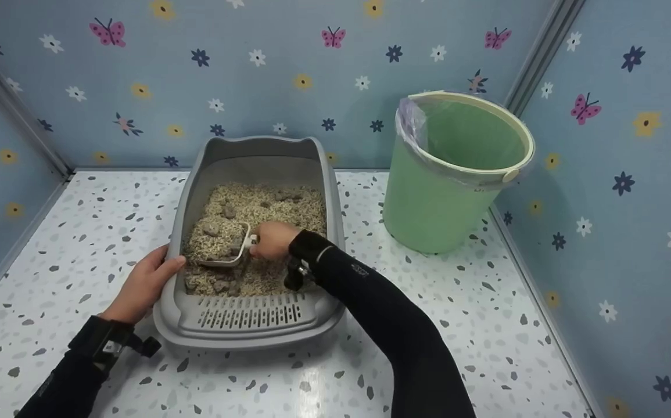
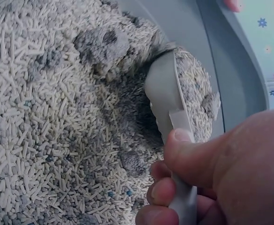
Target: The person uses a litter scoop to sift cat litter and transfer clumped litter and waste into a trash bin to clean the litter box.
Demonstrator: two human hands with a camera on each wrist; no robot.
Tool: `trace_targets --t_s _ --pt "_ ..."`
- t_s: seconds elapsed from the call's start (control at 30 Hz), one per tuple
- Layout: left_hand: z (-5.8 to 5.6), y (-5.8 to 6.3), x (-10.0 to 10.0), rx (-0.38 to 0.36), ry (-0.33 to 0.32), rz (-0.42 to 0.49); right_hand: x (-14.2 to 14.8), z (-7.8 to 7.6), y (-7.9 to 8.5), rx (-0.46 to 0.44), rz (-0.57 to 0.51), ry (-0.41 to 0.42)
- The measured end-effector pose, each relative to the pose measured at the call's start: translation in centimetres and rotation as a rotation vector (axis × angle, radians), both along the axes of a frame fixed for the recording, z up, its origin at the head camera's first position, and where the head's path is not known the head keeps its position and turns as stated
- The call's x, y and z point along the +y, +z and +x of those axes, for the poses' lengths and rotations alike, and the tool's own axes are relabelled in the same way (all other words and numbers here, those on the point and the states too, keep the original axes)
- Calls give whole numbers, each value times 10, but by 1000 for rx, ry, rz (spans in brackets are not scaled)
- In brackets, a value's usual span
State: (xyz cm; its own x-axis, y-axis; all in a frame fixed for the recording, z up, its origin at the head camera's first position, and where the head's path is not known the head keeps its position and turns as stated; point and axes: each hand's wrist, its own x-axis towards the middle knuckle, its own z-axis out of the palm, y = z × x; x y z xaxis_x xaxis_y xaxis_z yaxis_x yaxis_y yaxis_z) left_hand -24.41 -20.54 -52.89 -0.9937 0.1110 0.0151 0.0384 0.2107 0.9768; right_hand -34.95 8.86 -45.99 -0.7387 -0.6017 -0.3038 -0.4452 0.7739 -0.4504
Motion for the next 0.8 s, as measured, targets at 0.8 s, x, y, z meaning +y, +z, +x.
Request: trace_targets --t_s 0.8 --pt "0 -2 1 22 1 22 22 18 15 34 -135 -159"
